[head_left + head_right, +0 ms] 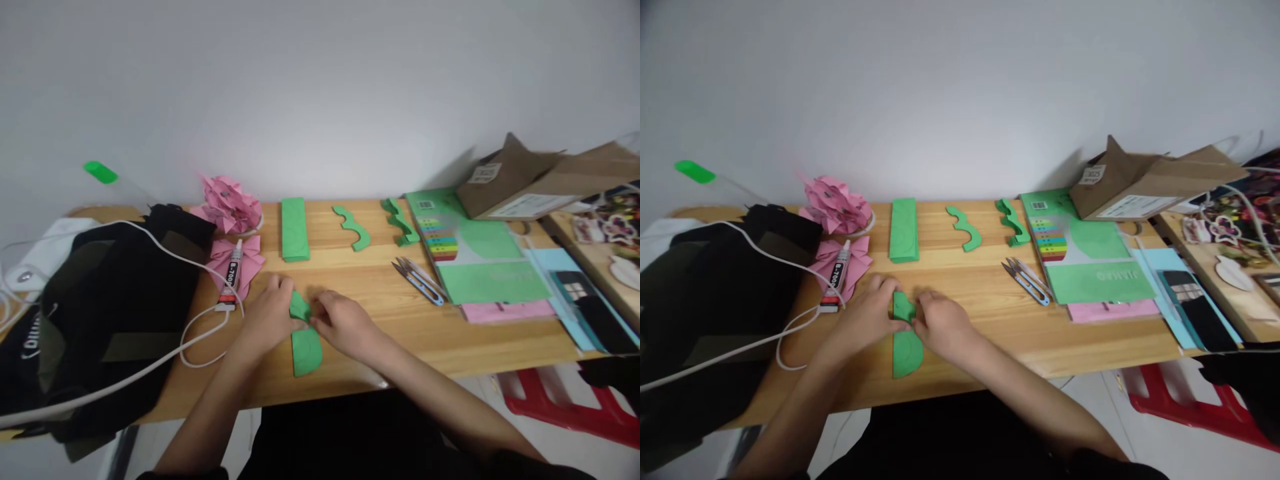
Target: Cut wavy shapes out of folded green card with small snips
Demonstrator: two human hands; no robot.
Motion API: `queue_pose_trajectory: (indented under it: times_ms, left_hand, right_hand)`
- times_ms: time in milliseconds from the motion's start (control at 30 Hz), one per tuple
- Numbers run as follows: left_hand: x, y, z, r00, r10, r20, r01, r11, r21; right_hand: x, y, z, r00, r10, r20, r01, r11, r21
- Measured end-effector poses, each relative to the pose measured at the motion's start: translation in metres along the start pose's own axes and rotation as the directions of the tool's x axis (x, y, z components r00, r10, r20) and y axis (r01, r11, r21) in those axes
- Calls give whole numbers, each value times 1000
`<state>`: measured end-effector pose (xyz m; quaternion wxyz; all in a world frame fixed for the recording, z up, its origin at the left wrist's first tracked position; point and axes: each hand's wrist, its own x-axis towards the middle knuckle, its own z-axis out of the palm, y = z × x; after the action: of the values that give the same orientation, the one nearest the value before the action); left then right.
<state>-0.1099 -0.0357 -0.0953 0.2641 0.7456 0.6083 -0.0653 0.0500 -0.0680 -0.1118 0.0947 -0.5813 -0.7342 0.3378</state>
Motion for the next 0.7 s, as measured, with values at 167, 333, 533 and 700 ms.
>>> queue_pose_trajectory:
  times_ms: [167,333,533,700]
  left_hand:
    - [8,-4,3,998,50,-44,-56,988,-141]
    - [4,-7,4,989,141,-47,-147,977,-155]
    - [-9,-2,6,975,210,-75,-216,972,-91]
    - [-11,2,5,976,204,-79,-213,970,-119]
  right_hand:
    - [-8,4,4,999,-15,-33,16,999,47]
    - [-16,6,5,999,-22,-31,24,998,59]
    - [-35,-1,13,999,14,34,-13,1000,-27]
    - [-39,-1,21,1000,9,25,-8,999,-52]
